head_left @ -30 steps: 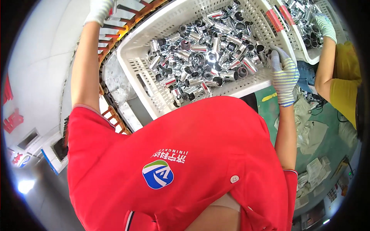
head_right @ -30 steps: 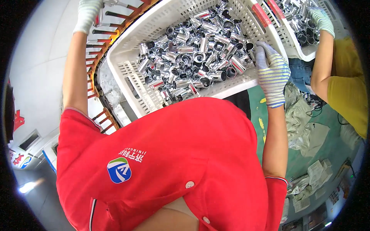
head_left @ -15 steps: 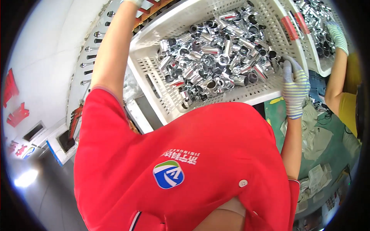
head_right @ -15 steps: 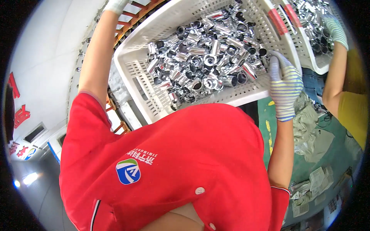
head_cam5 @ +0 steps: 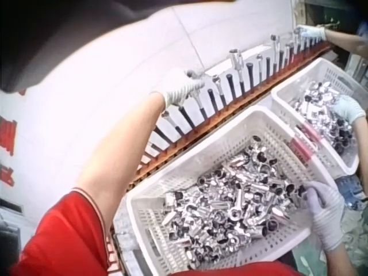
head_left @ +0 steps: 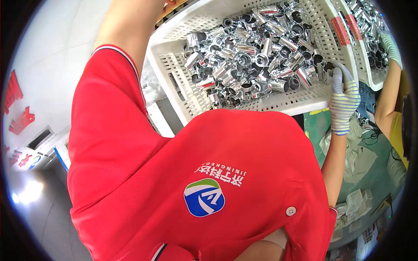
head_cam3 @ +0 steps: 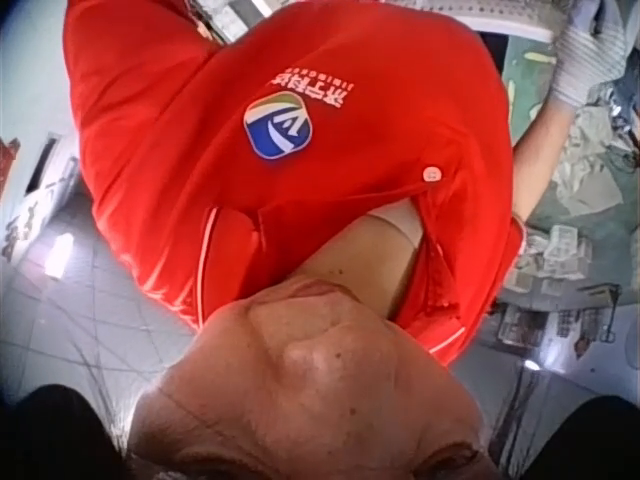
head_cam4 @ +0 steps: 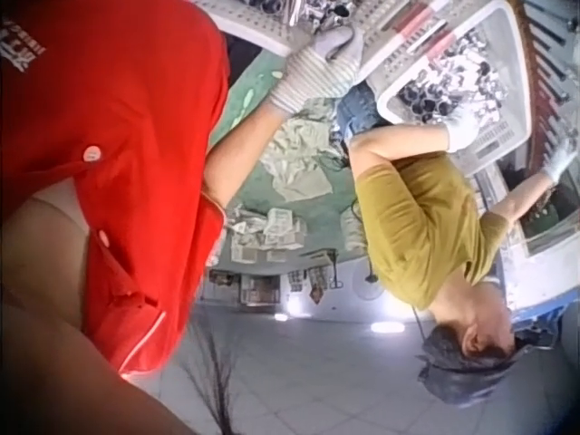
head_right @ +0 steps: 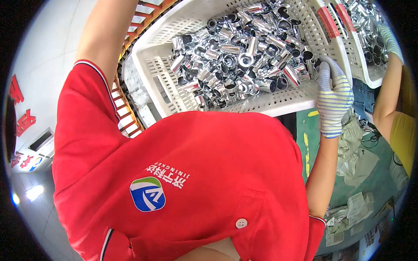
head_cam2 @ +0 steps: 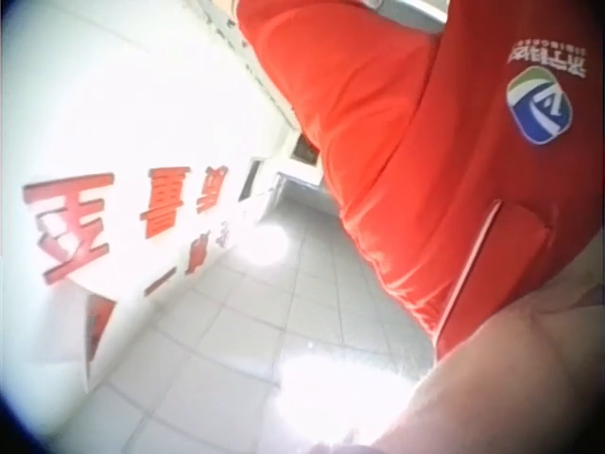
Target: The person sorts small metal parts by hand, first taking them from a plastic bin and placing them onto a metal rack, then packing them into a large transport bag.
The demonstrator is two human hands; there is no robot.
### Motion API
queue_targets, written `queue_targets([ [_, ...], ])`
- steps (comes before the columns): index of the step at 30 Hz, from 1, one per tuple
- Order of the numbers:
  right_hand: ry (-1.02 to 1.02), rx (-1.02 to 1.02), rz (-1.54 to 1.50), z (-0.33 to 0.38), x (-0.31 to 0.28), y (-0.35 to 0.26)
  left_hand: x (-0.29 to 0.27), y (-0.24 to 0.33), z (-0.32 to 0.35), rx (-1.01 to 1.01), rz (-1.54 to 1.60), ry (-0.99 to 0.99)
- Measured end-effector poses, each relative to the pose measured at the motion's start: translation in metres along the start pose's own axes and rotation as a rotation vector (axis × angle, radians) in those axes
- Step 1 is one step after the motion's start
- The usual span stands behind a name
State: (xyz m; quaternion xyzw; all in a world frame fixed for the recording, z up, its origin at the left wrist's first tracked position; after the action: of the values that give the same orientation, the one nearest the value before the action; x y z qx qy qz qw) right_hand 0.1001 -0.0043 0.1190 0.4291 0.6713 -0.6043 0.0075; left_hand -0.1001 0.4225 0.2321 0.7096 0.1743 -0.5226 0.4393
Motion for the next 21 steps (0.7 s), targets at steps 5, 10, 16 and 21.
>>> queue_targets([
  [5,-0.074,-0.078,0.082,0.001,-0.004,-0.013,0.030,0.042,0.107,0.602,-0.238,0.391],
  [10,0.035,-0.077,-0.487,0.033,-0.026,-0.113,0.057,0.059,0.249,0.051,-0.191,-0.276],
  [16,-0.130,-0.347,-0.584,0.031,-0.073,-0.167,0.098,-0.089,0.226,-0.094,0.446,0.003],
  [21,-0.133,-0.440,-0.560,0.032,-0.033,-0.253,0.028,-0.050,0.173,0.039,0.359,0.212],
])
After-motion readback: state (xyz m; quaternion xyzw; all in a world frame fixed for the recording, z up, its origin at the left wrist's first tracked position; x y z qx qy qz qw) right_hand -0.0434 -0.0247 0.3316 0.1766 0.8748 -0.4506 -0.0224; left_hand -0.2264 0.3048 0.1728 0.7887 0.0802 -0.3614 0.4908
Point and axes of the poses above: each hand's wrist, its own z-axis away from the middle knuckle, its own x-axis out of the palm, y = z × x, the point moved 8 cm from there along -z, towards the middle knuckle, and after that the axes turned 15 degrees about -z, right-handed, at the moved point
